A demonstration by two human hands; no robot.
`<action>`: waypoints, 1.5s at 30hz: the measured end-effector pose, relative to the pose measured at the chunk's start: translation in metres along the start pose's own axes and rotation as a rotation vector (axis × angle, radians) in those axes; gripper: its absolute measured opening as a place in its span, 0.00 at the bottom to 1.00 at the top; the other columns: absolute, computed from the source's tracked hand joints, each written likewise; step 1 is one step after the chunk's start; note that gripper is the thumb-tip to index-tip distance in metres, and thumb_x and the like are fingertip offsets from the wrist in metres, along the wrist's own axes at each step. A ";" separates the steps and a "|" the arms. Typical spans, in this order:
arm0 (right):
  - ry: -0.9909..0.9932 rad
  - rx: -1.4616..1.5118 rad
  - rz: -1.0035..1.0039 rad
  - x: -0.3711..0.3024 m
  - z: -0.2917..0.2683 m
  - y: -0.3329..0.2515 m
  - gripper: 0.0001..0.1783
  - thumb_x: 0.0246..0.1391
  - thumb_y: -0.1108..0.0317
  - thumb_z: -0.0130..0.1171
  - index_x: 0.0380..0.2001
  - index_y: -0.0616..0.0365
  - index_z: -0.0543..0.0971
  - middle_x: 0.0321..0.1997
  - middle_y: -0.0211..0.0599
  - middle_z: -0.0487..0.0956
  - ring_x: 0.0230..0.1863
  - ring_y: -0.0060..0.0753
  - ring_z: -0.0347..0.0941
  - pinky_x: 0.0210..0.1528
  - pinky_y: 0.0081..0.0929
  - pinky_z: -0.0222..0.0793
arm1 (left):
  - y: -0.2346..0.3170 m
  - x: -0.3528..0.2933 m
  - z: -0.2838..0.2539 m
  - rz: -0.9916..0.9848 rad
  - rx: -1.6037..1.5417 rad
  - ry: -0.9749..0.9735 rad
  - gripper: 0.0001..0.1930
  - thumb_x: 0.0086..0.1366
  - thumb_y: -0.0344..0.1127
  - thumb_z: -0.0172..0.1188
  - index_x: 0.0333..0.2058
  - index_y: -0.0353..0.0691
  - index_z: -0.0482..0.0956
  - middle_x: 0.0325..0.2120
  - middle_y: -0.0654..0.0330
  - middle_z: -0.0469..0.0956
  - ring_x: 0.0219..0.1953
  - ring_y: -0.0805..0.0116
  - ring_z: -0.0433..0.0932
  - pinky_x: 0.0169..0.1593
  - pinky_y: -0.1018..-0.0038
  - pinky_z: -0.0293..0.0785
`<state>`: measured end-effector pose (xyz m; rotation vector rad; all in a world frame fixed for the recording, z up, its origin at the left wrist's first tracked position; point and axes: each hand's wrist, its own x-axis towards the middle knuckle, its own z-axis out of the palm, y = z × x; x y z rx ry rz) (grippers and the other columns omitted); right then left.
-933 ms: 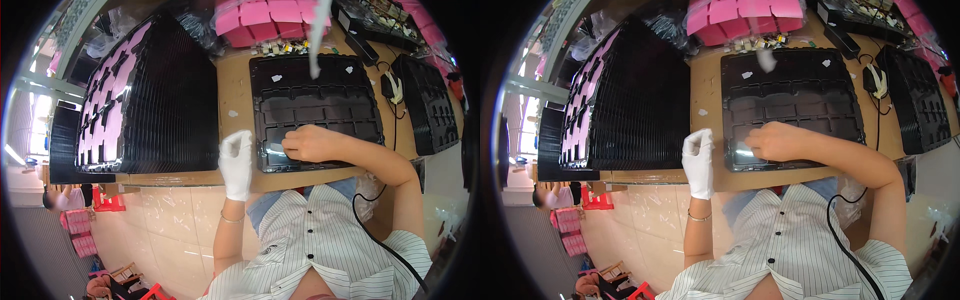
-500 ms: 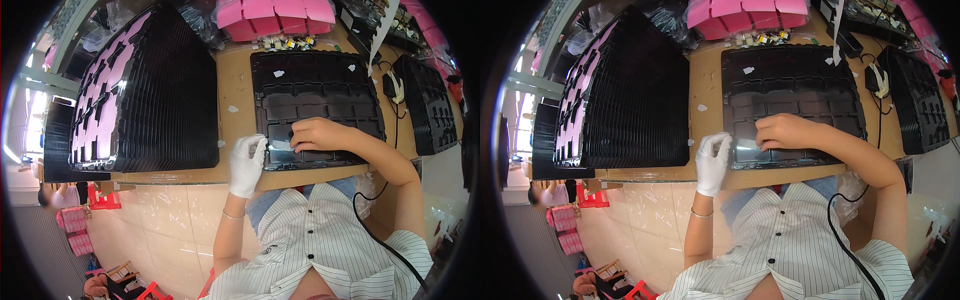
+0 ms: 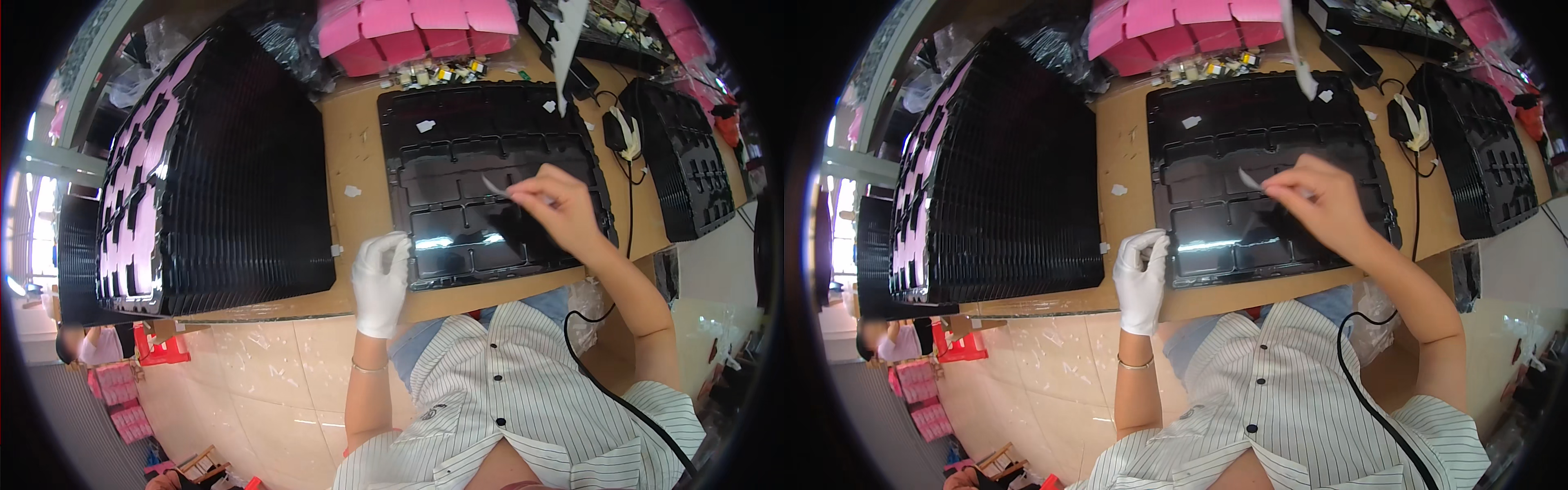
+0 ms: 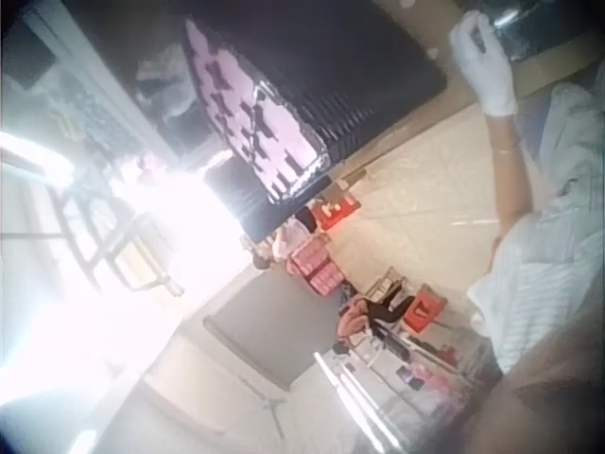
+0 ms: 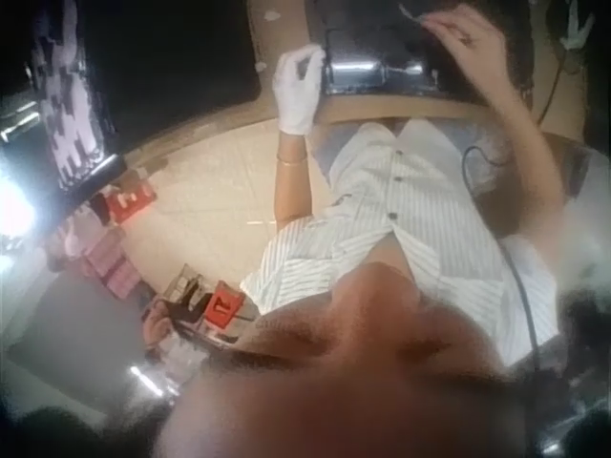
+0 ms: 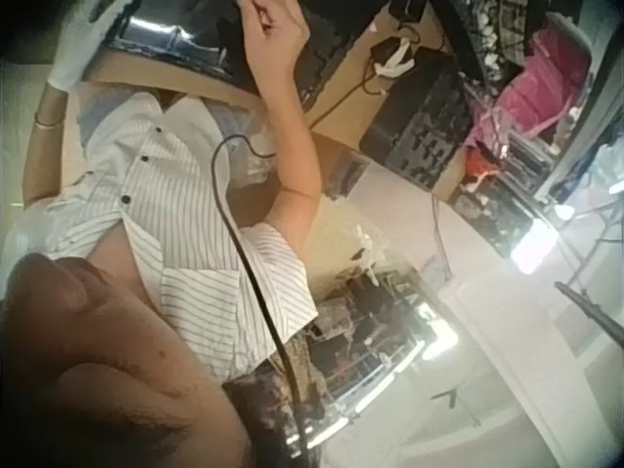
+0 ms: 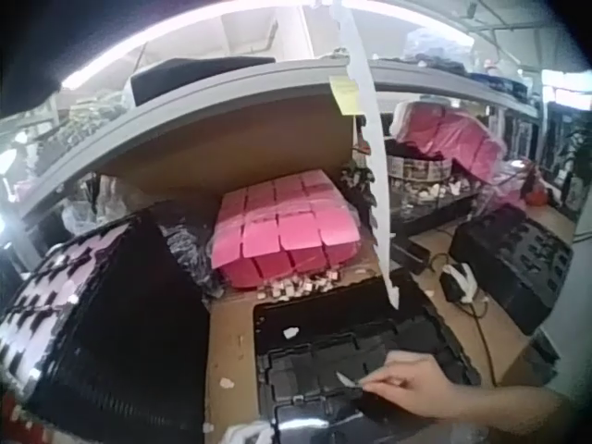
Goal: The person assembles toy components by hand, taking pink plastic parts and white strips from a plastic tray and joining them together.
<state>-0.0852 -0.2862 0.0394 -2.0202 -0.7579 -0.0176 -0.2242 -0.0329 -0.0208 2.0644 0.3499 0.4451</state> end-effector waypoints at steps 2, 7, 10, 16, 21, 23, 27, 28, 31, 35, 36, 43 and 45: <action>-0.029 -0.013 -0.227 -0.006 0.019 -0.003 0.08 0.50 0.74 0.66 0.35 0.58 0.85 0.23 0.32 0.73 0.25 0.27 0.68 0.26 0.23 0.62 | -0.002 0.002 0.003 -0.008 -0.015 0.005 0.06 0.63 0.32 0.62 0.38 0.39 0.79 0.37 0.55 0.79 0.39 0.60 0.79 0.44 0.69 0.74; -0.258 -0.306 -0.582 -0.009 0.058 -0.017 0.14 0.45 0.71 0.66 0.38 0.58 0.82 0.25 0.29 0.69 0.27 0.30 0.69 0.27 0.27 0.67 | -0.004 0.001 0.004 0.034 -0.020 0.015 0.07 0.63 0.32 0.63 0.39 0.39 0.79 0.37 0.54 0.79 0.39 0.59 0.79 0.43 0.69 0.74; -0.400 -0.390 -0.705 -0.009 0.068 -0.010 0.15 0.44 0.70 0.63 0.39 0.57 0.81 0.25 0.28 0.67 0.28 0.29 0.68 0.27 0.27 0.68 | -0.007 -0.002 0.003 0.047 -0.026 0.020 0.06 0.63 0.29 0.62 0.39 0.38 0.79 0.37 0.58 0.78 0.34 0.69 0.77 0.39 0.75 0.74; -0.518 -0.328 -0.720 -0.002 0.065 -0.004 0.13 0.44 0.69 0.61 0.36 0.58 0.80 0.27 0.29 0.67 0.31 0.28 0.68 0.28 0.27 0.68 | -0.007 -0.003 0.003 0.068 -0.029 0.016 0.05 0.63 0.27 0.62 0.38 0.37 0.79 0.37 0.61 0.78 0.30 0.78 0.75 0.36 0.81 0.73; -0.511 -0.258 -0.756 0.002 0.068 -0.004 0.10 0.44 0.69 0.66 0.32 0.56 0.81 0.23 0.28 0.64 0.26 0.26 0.67 0.23 0.26 0.63 | -0.003 -0.003 -0.002 -0.005 -0.064 -0.045 0.07 0.63 0.31 0.63 0.39 0.40 0.79 0.37 0.55 0.78 0.35 0.62 0.79 0.40 0.71 0.75; -0.504 -0.125 -0.555 0.002 0.069 -0.002 0.07 0.45 0.68 0.67 0.28 0.56 0.81 0.22 0.29 0.67 0.26 0.27 0.68 0.24 0.28 0.64 | -0.004 -0.001 -0.001 0.002 -0.062 -0.051 0.07 0.63 0.31 0.63 0.39 0.40 0.79 0.36 0.55 0.78 0.35 0.62 0.80 0.40 0.71 0.76; -0.620 -0.034 -0.079 0.008 0.068 -0.014 0.04 0.44 0.69 0.65 0.26 0.55 0.83 0.25 0.33 0.75 0.28 0.33 0.74 0.30 0.29 0.70 | -0.006 0.000 0.000 0.020 -0.052 -0.030 0.06 0.63 0.29 0.62 0.38 0.39 0.80 0.36 0.59 0.78 0.32 0.70 0.77 0.37 0.76 0.74; -0.620 0.014 0.022 0.011 0.068 -0.013 0.04 0.45 0.71 0.65 0.27 0.55 0.83 0.25 0.33 0.76 0.29 0.32 0.73 0.30 0.28 0.69 | -0.007 0.000 0.001 0.044 -0.038 -0.016 0.05 0.63 0.26 0.62 0.37 0.37 0.80 0.35 0.63 0.78 0.29 0.79 0.74 0.34 0.81 0.72; -0.491 0.118 0.127 0.013 0.067 -0.003 0.06 0.48 0.74 0.64 0.32 0.58 0.84 0.26 0.30 0.78 0.29 0.25 0.73 0.34 0.24 0.68 | -0.006 0.001 0.004 0.066 -0.050 -0.003 0.04 0.63 0.26 0.62 0.37 0.37 0.80 0.35 0.63 0.78 0.29 0.79 0.73 0.34 0.81 0.72; 0.031 0.451 0.480 0.007 0.028 0.000 0.06 0.51 0.74 0.65 0.33 0.64 0.82 0.26 0.25 0.76 0.27 0.15 0.66 0.30 0.17 0.60 | -0.008 -0.001 0.003 0.062 -0.057 -0.022 0.05 0.63 0.26 0.62 0.37 0.37 0.80 0.36 0.62 0.78 0.30 0.78 0.74 0.35 0.81 0.72; 0.117 0.208 0.333 0.000 0.010 0.005 0.05 0.51 0.76 0.65 0.33 0.63 0.82 0.26 0.26 0.76 0.26 0.16 0.65 0.28 0.17 0.58 | -0.008 -0.002 0.001 0.055 -0.026 -0.007 0.05 0.62 0.29 0.62 0.37 0.39 0.80 0.35 0.59 0.78 0.33 0.70 0.77 0.38 0.76 0.73; 0.075 -0.631 -0.106 -0.087 -0.076 0.049 0.09 0.44 0.78 0.67 0.32 0.61 0.82 0.22 0.38 0.68 0.25 0.38 0.69 0.26 0.31 0.63 | -0.001 -0.001 0.005 0.070 0.006 0.016 0.06 0.62 0.28 0.63 0.38 0.39 0.79 0.35 0.59 0.78 0.30 0.72 0.76 0.37 0.77 0.74; 0.037 -0.647 -0.046 -0.094 -0.078 0.047 0.09 0.45 0.74 0.67 0.33 0.61 0.82 0.23 0.38 0.68 0.26 0.40 0.69 0.28 0.34 0.65 | -0.003 0.000 0.008 0.033 -0.071 0.011 0.05 0.62 0.26 0.62 0.38 0.39 0.79 0.36 0.60 0.78 0.30 0.75 0.75 0.37 0.79 0.74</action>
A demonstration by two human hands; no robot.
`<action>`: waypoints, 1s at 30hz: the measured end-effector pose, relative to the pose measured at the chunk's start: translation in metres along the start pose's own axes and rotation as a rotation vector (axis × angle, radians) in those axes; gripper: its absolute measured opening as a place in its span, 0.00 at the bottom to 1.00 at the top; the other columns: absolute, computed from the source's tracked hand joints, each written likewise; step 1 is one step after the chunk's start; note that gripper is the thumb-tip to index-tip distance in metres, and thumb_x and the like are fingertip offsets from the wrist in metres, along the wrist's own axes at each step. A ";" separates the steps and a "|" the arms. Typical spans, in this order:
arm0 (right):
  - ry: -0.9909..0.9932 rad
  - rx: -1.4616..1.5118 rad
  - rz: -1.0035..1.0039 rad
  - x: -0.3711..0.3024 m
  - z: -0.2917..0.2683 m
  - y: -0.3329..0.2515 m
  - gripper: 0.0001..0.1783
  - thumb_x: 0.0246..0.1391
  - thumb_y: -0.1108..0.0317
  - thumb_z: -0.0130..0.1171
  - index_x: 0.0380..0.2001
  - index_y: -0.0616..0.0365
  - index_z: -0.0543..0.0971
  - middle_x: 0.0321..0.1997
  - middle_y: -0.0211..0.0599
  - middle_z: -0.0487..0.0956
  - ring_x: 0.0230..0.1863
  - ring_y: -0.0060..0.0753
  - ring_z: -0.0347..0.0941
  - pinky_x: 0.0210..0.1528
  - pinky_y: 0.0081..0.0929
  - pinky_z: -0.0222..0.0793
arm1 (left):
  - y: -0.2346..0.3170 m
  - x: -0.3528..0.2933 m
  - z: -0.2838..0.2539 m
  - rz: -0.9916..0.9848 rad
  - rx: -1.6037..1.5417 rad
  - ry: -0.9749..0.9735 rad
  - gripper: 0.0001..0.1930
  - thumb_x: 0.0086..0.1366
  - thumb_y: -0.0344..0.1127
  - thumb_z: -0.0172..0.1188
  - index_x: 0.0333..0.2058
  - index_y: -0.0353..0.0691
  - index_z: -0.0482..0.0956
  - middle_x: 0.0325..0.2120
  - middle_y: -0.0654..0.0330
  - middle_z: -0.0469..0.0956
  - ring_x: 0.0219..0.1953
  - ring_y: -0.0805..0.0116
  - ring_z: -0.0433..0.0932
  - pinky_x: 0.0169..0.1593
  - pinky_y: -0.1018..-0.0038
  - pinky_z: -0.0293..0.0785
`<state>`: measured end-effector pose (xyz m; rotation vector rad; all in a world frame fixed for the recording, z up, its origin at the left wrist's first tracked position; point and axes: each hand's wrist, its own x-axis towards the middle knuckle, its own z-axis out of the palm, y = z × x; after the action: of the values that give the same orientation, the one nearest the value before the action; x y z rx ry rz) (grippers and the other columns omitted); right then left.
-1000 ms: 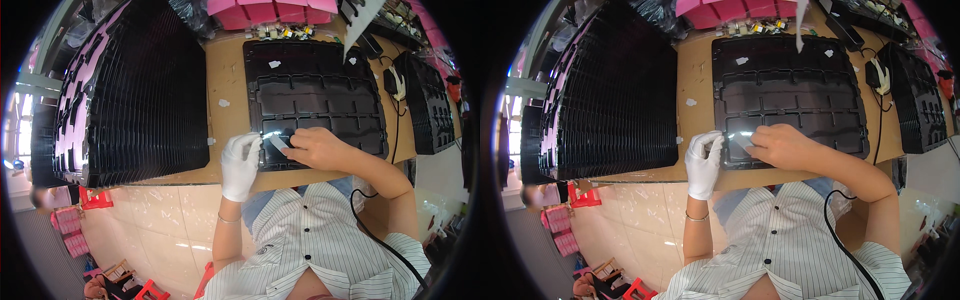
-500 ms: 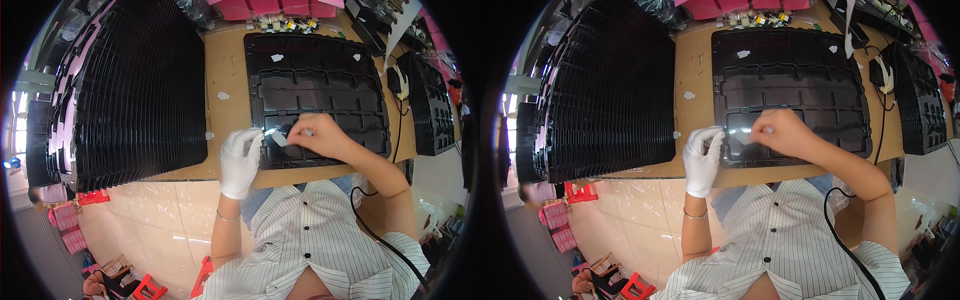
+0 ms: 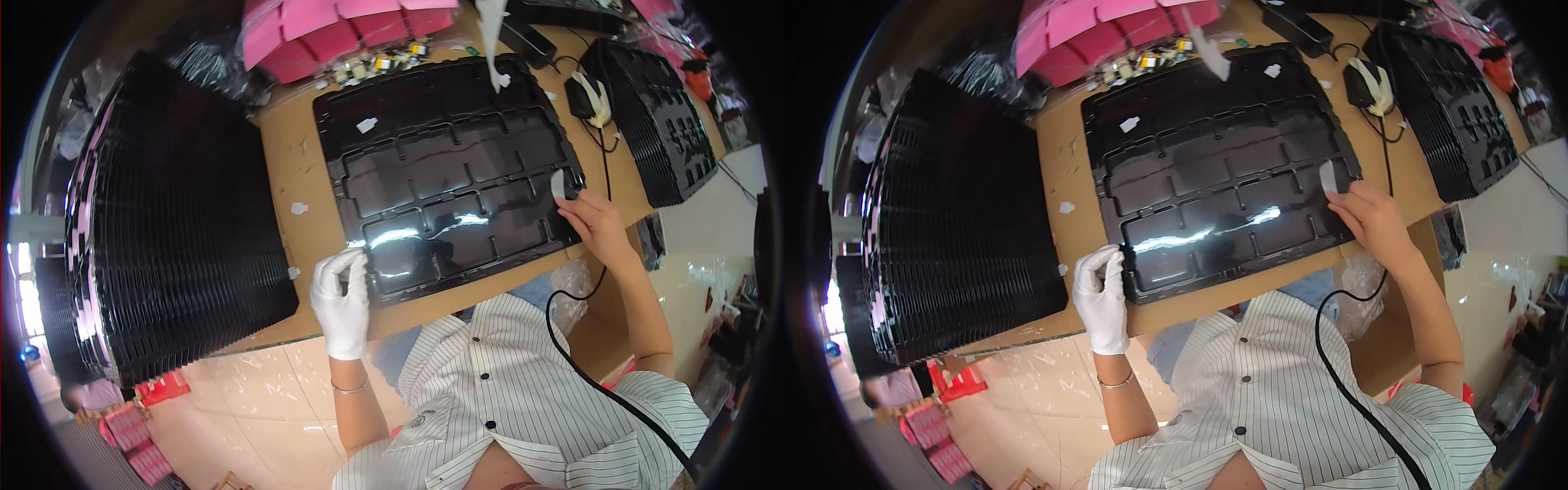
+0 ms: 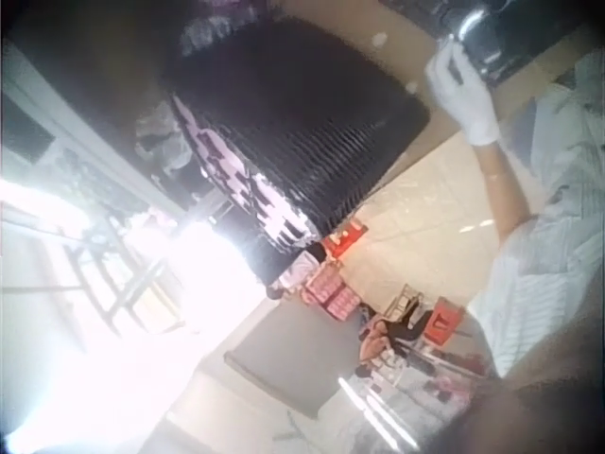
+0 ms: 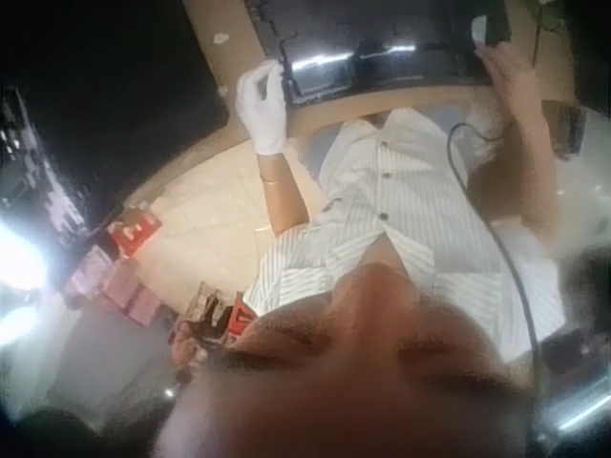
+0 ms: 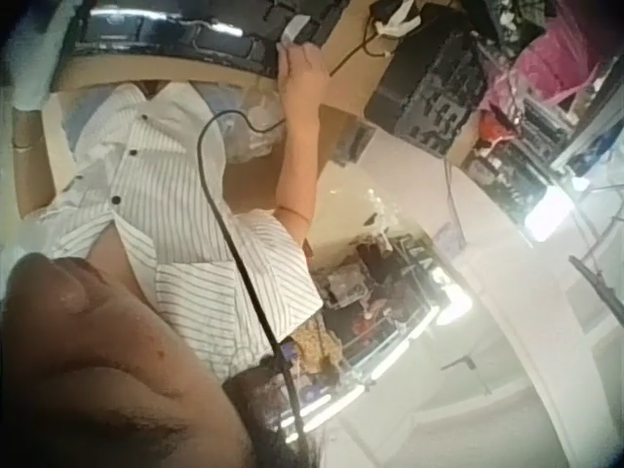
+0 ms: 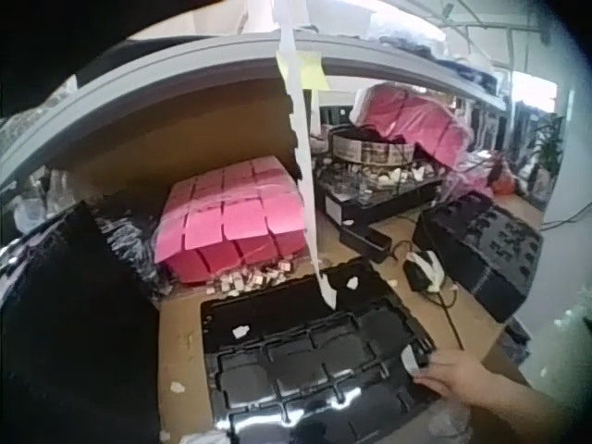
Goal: The person assembles toy components by hand, taking pink plastic parts and white strips from a plastic tray and joining them together.
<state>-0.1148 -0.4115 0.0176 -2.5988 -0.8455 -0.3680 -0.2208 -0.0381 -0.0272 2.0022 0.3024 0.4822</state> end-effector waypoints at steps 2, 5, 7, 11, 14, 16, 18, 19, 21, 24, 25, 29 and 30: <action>-0.143 0.020 -0.011 0.002 -0.006 0.003 0.09 0.47 0.72 0.65 0.34 0.61 0.82 0.23 0.37 0.68 0.27 0.40 0.69 0.28 0.34 0.65 | 0.002 -0.001 -0.002 0.006 0.005 -0.012 0.05 0.62 0.25 0.62 0.38 0.38 0.79 0.37 0.61 0.78 0.31 0.78 0.74 0.37 0.80 0.73; -0.195 0.056 -0.055 0.001 -0.013 0.010 0.11 0.48 0.67 0.66 0.36 0.60 0.83 0.23 0.37 0.68 0.26 0.39 0.68 0.28 0.34 0.64 | -0.001 -0.003 -0.002 -0.007 0.000 0.016 0.05 0.62 0.23 0.61 0.37 0.38 0.79 0.37 0.60 0.78 0.33 0.77 0.75 0.39 0.81 0.73; -0.217 0.073 -0.096 -0.001 -0.014 0.019 0.13 0.48 0.66 0.66 0.37 0.60 0.83 0.23 0.37 0.70 0.25 0.39 0.68 0.27 0.33 0.64 | 0.000 -0.003 -0.001 -0.022 -0.009 0.021 0.05 0.62 0.23 0.61 0.37 0.37 0.79 0.38 0.60 0.78 0.34 0.77 0.75 0.39 0.80 0.73; -0.002 0.313 0.096 0.011 0.005 0.043 0.15 0.49 0.65 0.68 0.41 0.57 0.83 0.21 0.36 0.71 0.22 0.33 0.65 0.26 0.29 0.62 | 0.006 -0.002 0.003 -0.034 -0.018 0.030 0.04 0.63 0.23 0.61 0.37 0.36 0.79 0.38 0.61 0.78 0.35 0.77 0.75 0.41 0.80 0.72; -0.075 0.388 0.300 0.037 0.010 0.043 0.17 0.46 0.65 0.70 0.41 0.55 0.83 0.20 0.35 0.70 0.21 0.30 0.62 0.26 0.28 0.61 | 0.004 -0.004 0.004 -0.034 0.000 0.032 0.04 0.64 0.24 0.60 0.38 0.36 0.79 0.38 0.61 0.77 0.36 0.77 0.75 0.41 0.80 0.72; -0.228 0.382 0.385 0.044 0.004 0.043 0.18 0.45 0.64 0.71 0.41 0.55 0.83 0.20 0.34 0.69 0.21 0.29 0.60 0.26 0.28 0.60 | 0.002 -0.003 0.003 -0.033 -0.016 0.039 0.04 0.64 0.24 0.61 0.38 0.36 0.78 0.38 0.61 0.77 0.36 0.77 0.74 0.41 0.81 0.72; -0.297 0.435 0.381 0.049 -0.001 0.044 0.21 0.41 0.63 0.73 0.41 0.55 0.83 0.21 0.34 0.67 0.23 0.28 0.59 0.27 0.27 0.60 | 0.005 -0.004 0.001 -0.035 -0.009 0.041 0.04 0.64 0.24 0.61 0.38 0.36 0.78 0.38 0.61 0.77 0.36 0.77 0.74 0.41 0.81 0.72; -0.294 0.434 0.381 0.049 -0.001 0.044 0.21 0.41 0.63 0.73 0.41 0.55 0.83 0.21 0.34 0.67 0.23 0.28 0.59 0.27 0.27 0.60 | 0.006 -0.004 0.001 -0.042 -0.006 0.038 0.04 0.64 0.24 0.61 0.37 0.36 0.78 0.38 0.61 0.77 0.36 0.77 0.74 0.41 0.80 0.72; -0.237 0.412 0.273 0.046 -0.002 0.040 0.20 0.43 0.65 0.72 0.42 0.53 0.82 0.22 0.35 0.68 0.23 0.30 0.62 0.27 0.28 0.61 | 0.006 -0.004 0.002 -0.034 0.011 0.043 0.04 0.64 0.24 0.61 0.37 0.36 0.78 0.38 0.61 0.77 0.36 0.77 0.73 0.42 0.80 0.71; -0.173 0.303 0.067 0.031 -0.002 0.045 0.19 0.45 0.62 0.70 0.42 0.52 0.83 0.23 0.35 0.69 0.25 0.34 0.67 0.28 0.30 0.64 | 0.005 -0.004 0.004 -0.041 0.013 0.043 0.04 0.64 0.25 0.61 0.37 0.36 0.78 0.39 0.62 0.77 0.36 0.77 0.73 0.42 0.80 0.71; -0.173 0.304 0.068 0.026 -0.003 0.044 0.19 0.45 0.62 0.70 0.42 0.52 0.83 0.23 0.35 0.69 0.25 0.34 0.67 0.28 0.30 0.64 | 0.006 -0.005 0.005 -0.056 0.002 0.048 0.04 0.64 0.25 0.61 0.37 0.36 0.78 0.39 0.62 0.77 0.36 0.78 0.73 0.42 0.80 0.71; -0.144 0.007 -0.164 0.011 -0.005 0.037 0.21 0.44 0.62 0.68 0.44 0.53 0.83 0.24 0.34 0.67 0.27 0.38 0.67 0.29 0.32 0.65 | 0.006 -0.004 0.004 -0.063 0.004 0.036 0.04 0.64 0.25 0.61 0.37 0.37 0.78 0.39 0.62 0.76 0.36 0.78 0.72 0.43 0.81 0.71; -0.166 -0.012 -0.167 0.010 -0.006 0.037 0.21 0.44 0.61 0.67 0.44 0.53 0.83 0.24 0.34 0.67 0.28 0.38 0.67 0.30 0.33 0.65 | 0.008 -0.004 0.004 -0.065 0.001 0.043 0.04 0.64 0.25 0.61 0.37 0.37 0.78 0.39 0.62 0.76 0.36 0.78 0.72 0.43 0.81 0.71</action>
<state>-0.0855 -0.4366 0.0167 -2.6045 -1.1240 -0.2041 -0.2220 -0.0467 -0.0230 1.9784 0.3933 0.4846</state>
